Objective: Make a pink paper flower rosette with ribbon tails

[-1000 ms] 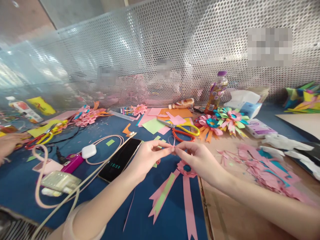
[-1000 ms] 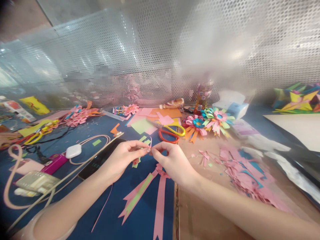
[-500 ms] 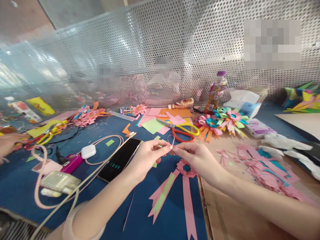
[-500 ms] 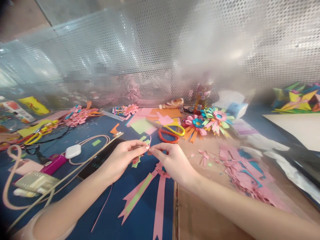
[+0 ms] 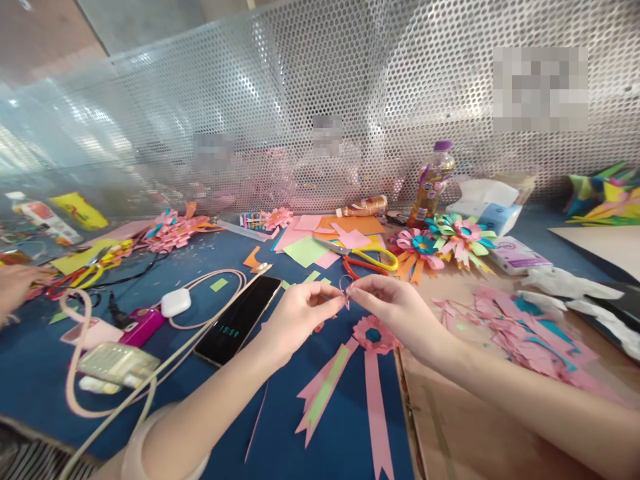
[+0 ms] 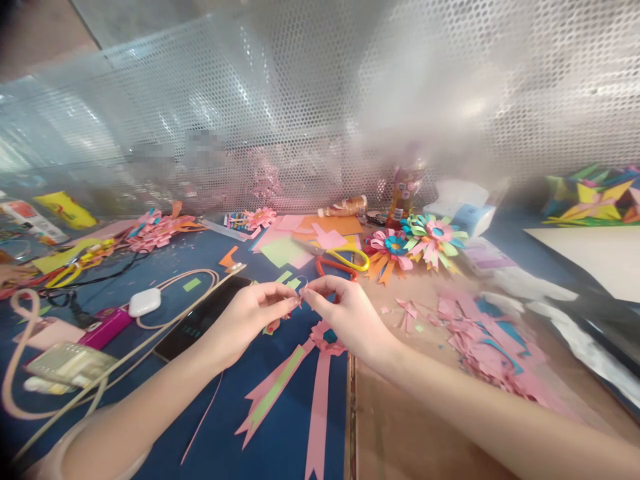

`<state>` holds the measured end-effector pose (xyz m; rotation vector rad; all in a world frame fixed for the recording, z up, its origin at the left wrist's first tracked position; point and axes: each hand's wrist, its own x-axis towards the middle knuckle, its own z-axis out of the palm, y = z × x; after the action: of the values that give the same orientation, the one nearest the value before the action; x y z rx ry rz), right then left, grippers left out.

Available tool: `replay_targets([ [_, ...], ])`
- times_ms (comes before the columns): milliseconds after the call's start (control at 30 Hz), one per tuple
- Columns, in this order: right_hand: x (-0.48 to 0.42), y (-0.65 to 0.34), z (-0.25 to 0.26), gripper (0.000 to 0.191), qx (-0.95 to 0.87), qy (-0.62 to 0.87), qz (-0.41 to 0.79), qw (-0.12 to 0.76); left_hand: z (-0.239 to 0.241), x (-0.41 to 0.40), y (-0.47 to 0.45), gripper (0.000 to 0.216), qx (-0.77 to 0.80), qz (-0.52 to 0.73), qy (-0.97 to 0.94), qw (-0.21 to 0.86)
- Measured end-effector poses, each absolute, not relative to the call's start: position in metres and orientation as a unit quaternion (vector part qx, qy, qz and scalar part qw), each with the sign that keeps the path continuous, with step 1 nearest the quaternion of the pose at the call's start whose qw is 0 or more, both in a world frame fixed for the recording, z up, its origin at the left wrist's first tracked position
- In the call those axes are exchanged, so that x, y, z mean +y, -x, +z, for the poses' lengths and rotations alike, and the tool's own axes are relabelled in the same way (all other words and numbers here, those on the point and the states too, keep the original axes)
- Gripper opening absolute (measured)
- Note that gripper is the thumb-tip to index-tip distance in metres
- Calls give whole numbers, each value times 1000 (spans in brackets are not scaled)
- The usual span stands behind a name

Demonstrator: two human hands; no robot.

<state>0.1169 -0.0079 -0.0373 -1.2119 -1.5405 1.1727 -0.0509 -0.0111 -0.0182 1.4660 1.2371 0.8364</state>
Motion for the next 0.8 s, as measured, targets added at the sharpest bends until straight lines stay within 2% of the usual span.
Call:
replay_targets([
  [800, -10, -116, -39, 19, -669, 479, 391, 413, -22, -8, 53, 21, 513, 322, -613, 507],
])
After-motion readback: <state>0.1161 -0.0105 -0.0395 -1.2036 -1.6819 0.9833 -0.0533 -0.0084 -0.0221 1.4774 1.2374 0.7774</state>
